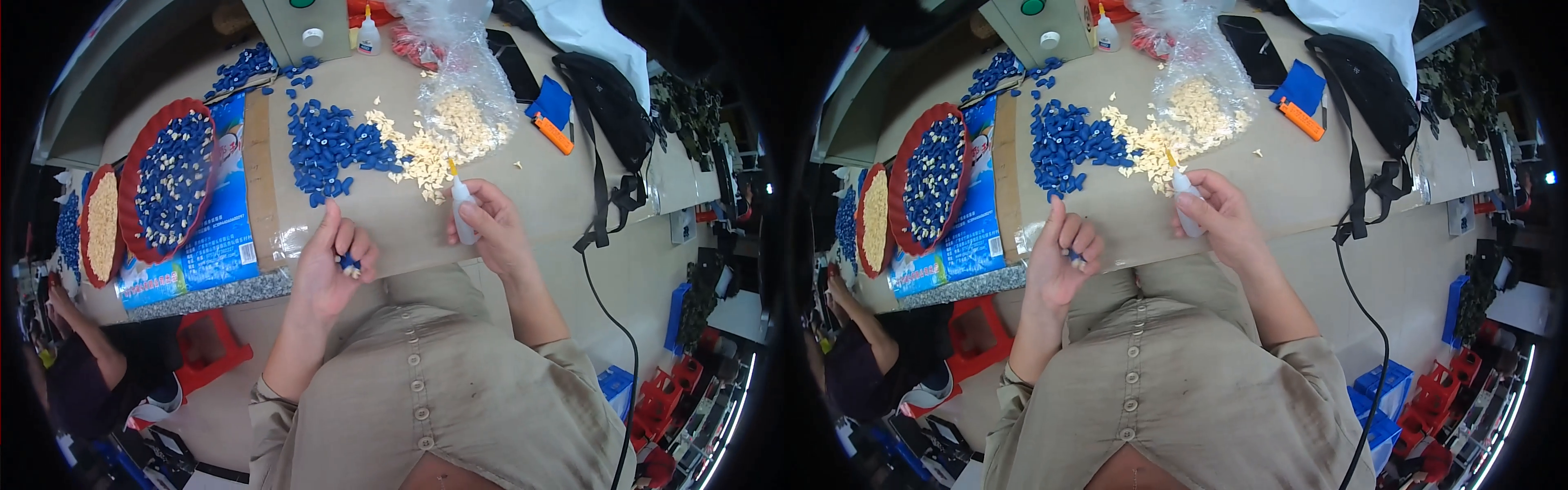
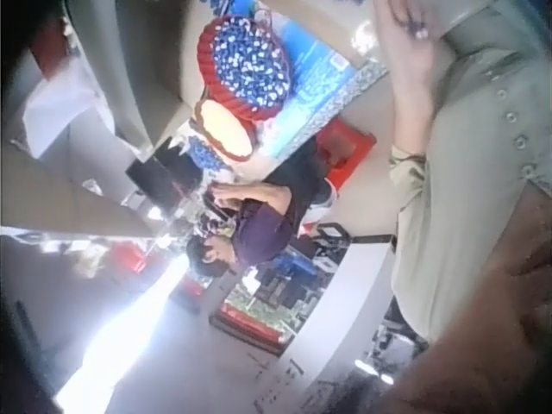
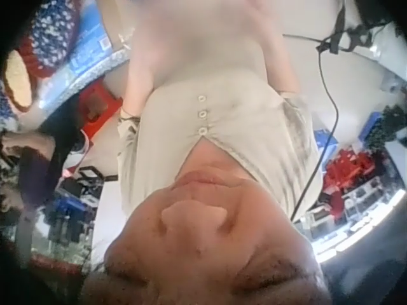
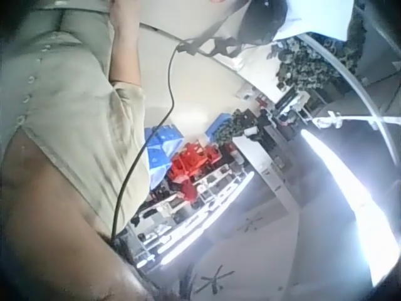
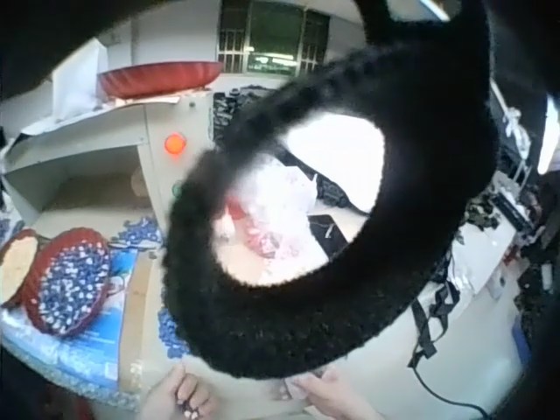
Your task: The person glues small beige plastic inserts onto blue plastic components by hand, applying glue from a bottle.
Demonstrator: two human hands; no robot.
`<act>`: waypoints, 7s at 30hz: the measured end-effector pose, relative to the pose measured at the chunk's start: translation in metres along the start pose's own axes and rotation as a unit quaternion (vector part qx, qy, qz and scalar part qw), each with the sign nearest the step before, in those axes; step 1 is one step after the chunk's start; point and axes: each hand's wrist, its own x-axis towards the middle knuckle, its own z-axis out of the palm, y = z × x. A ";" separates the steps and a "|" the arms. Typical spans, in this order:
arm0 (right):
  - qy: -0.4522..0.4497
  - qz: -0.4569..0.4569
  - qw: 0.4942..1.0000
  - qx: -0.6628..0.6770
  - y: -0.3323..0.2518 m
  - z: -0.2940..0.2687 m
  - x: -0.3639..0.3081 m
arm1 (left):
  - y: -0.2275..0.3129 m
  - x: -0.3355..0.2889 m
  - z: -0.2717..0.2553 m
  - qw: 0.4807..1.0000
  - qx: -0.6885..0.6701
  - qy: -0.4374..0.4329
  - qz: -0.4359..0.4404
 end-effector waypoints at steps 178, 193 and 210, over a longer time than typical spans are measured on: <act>0.157 -0.063 0.931 -0.322 0.015 0.035 -0.005 | -0.063 0.007 0.037 0.850 0.384 0.007 0.361; 0.049 0.030 0.959 -0.278 -0.002 0.018 -0.001 | -0.060 0.006 0.035 0.853 0.405 -0.015 0.328; 0.050 0.083 0.973 -0.210 -0.002 0.018 0.005 | -0.057 0.009 0.037 0.851 0.410 -0.023 0.326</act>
